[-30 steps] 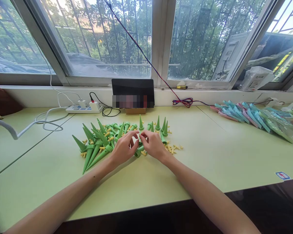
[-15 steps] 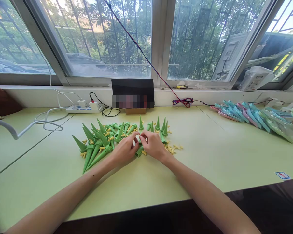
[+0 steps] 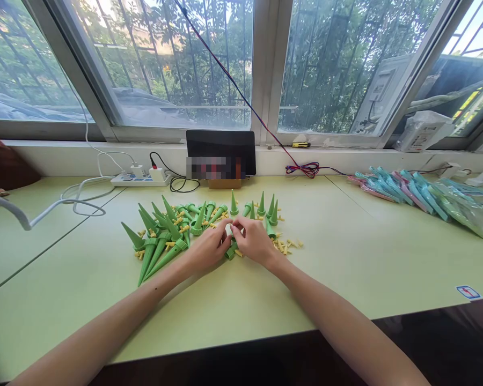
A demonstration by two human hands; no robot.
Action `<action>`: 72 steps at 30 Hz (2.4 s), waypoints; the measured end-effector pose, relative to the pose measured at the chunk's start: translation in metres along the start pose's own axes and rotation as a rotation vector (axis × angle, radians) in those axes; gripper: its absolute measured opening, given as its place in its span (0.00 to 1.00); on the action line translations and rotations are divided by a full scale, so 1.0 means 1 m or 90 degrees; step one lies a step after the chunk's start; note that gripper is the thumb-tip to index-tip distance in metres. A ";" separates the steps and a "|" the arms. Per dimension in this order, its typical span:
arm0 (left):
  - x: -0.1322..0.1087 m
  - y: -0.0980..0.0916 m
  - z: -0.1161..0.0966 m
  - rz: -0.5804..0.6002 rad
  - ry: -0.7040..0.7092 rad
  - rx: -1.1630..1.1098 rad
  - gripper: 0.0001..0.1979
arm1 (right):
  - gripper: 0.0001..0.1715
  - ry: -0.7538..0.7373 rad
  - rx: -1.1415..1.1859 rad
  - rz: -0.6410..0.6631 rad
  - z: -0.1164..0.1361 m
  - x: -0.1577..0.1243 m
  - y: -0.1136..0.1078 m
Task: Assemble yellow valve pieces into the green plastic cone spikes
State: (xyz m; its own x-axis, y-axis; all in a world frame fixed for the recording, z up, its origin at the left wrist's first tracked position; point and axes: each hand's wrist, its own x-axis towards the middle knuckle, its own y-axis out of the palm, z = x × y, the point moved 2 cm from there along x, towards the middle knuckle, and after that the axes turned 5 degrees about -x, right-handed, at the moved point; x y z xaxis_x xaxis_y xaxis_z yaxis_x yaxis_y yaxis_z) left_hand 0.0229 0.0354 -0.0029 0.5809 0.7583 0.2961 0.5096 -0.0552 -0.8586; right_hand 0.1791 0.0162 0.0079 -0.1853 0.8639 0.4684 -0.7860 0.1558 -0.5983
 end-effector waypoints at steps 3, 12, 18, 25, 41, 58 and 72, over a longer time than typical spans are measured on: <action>0.000 0.002 0.002 -0.001 0.000 0.011 0.11 | 0.12 -0.003 -0.004 0.000 0.000 0.000 0.000; 0.000 0.004 0.005 -0.010 -0.002 -0.009 0.08 | 0.13 -0.007 -0.012 -0.002 0.000 0.001 0.001; 0.000 -0.001 0.000 -0.026 -0.005 -0.058 0.10 | 0.12 -0.007 -0.014 -0.006 -0.001 0.001 0.000; -0.001 -0.002 -0.003 0.003 0.003 -0.091 0.07 | 0.12 -0.004 -0.033 -0.023 0.001 0.002 -0.002; -0.001 0.004 -0.001 0.019 0.027 -0.061 0.05 | 0.10 0.003 -0.042 -0.027 0.000 0.000 -0.001; -0.001 0.004 -0.004 0.025 0.012 -0.097 0.05 | 0.09 0.003 -0.034 -0.041 0.000 0.000 -0.002; -0.001 0.004 -0.004 0.026 -0.004 -0.134 0.06 | 0.09 0.000 -0.035 -0.044 0.001 0.000 -0.002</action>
State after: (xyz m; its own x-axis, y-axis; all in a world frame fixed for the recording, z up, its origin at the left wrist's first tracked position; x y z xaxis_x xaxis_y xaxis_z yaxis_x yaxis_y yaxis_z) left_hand 0.0262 0.0317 -0.0052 0.5999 0.7565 0.2603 0.6081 -0.2197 -0.7629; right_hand 0.1802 0.0153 0.0102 -0.1319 0.8501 0.5098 -0.7629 0.2413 -0.5998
